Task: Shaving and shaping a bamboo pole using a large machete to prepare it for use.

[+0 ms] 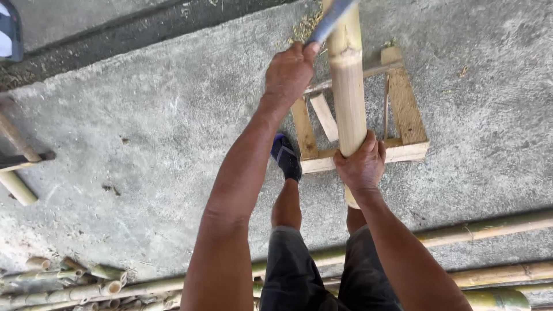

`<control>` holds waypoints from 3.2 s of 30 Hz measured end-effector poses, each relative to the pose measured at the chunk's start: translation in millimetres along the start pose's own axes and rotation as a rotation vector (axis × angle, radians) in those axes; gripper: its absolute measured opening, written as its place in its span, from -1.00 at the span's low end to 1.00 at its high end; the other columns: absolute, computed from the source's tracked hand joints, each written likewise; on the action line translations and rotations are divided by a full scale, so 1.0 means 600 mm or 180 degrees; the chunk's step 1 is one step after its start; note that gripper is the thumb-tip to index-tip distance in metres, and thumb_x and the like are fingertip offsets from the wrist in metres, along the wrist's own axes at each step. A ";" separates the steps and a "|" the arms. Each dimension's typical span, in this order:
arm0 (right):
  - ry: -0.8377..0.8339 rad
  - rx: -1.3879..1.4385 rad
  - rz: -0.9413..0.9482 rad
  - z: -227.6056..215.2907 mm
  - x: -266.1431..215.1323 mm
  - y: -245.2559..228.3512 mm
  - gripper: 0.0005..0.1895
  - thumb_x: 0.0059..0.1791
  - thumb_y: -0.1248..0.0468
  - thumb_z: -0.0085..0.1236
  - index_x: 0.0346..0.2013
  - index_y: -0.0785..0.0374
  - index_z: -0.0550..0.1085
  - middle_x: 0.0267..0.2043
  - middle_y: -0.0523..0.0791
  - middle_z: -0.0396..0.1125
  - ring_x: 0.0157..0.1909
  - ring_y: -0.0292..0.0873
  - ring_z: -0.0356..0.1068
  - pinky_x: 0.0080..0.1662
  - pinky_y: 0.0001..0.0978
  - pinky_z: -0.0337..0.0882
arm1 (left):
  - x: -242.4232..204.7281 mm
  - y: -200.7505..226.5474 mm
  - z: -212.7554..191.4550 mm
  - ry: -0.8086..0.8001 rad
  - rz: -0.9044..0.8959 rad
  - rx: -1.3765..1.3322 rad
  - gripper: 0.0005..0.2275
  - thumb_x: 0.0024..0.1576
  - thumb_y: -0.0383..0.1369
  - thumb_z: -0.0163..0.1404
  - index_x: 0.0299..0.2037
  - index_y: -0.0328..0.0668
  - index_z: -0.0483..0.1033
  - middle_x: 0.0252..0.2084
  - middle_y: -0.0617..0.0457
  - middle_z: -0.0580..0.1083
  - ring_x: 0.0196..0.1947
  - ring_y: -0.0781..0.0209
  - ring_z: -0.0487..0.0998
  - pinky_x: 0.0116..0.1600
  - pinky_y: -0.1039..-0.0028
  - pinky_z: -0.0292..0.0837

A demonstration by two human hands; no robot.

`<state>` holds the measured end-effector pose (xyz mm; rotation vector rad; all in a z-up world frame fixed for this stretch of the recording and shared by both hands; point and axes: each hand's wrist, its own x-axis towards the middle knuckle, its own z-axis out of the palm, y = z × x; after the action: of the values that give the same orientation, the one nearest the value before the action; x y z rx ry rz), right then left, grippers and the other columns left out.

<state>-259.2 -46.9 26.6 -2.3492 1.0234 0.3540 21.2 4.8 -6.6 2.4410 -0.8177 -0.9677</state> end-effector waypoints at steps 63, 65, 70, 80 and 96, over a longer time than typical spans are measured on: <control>-0.0030 0.0063 0.0129 -0.006 0.002 -0.017 -0.03 -0.19 0.14 0.32 0.29 0.53 -0.01 0.02 0.19 0.28 0.10 0.15 0.39 0.44 0.14 -0.04 | 0.026 -0.031 -0.002 0.0934 0.1407 0.2401 -0.60 0.37 -0.11 -0.26 -0.11 -0.28 0.55 -0.48 -0.02 0.42 -0.61 0.32 0.41 -0.70 0.53 0.38; -0.0122 0.0107 0.0154 -0.015 0.001 -0.016 -0.05 -0.20 0.15 0.31 0.28 0.52 0.00 0.00 0.18 0.31 0.10 0.15 0.41 0.46 0.10 -0.06 | -0.013 0.014 -0.021 0.0092 -0.0074 0.0253 -0.55 0.36 -0.05 -0.36 -0.11 -0.28 0.48 -0.61 0.12 0.38 -0.75 0.33 0.34 -0.72 0.42 0.36; -0.0195 0.0215 0.0113 -0.007 -0.001 -0.002 -0.03 -0.19 0.14 0.31 0.29 0.52 -0.01 -0.01 0.19 0.32 0.09 0.14 0.43 0.48 0.05 -0.09 | -0.018 0.011 -0.005 0.0031 0.0207 0.0715 -0.52 0.38 0.03 -0.35 -0.15 -0.17 0.51 -0.65 0.19 0.33 -0.75 0.45 0.28 -0.65 0.50 0.31; -0.0505 0.0258 0.0159 -0.043 0.018 0.002 -0.09 -0.19 0.09 0.32 0.26 0.44 0.05 -0.09 0.15 0.40 0.04 0.11 0.48 0.52 0.03 -0.19 | -0.053 0.005 0.063 0.0357 0.0828 0.0671 -0.45 0.34 0.13 -0.44 -0.25 -0.08 0.53 -0.76 0.23 0.28 -0.76 0.52 0.28 -0.61 0.48 0.26; -0.0643 0.0289 -0.0005 -0.043 0.030 0.039 -0.04 -0.23 0.01 0.30 0.27 0.45 0.09 -0.07 0.16 0.40 0.11 0.12 0.42 0.53 -0.10 -0.09 | 0.014 0.008 0.053 0.0908 0.0314 0.0103 -0.49 0.34 0.10 -0.41 -0.31 -0.06 0.49 -0.74 0.24 0.30 -0.80 0.42 0.30 -0.68 0.41 0.35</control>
<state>-263.8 -85.9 30.7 -2.1828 0.9217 0.5216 1.7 -8.4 -29.9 2.4635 -0.8473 -0.5572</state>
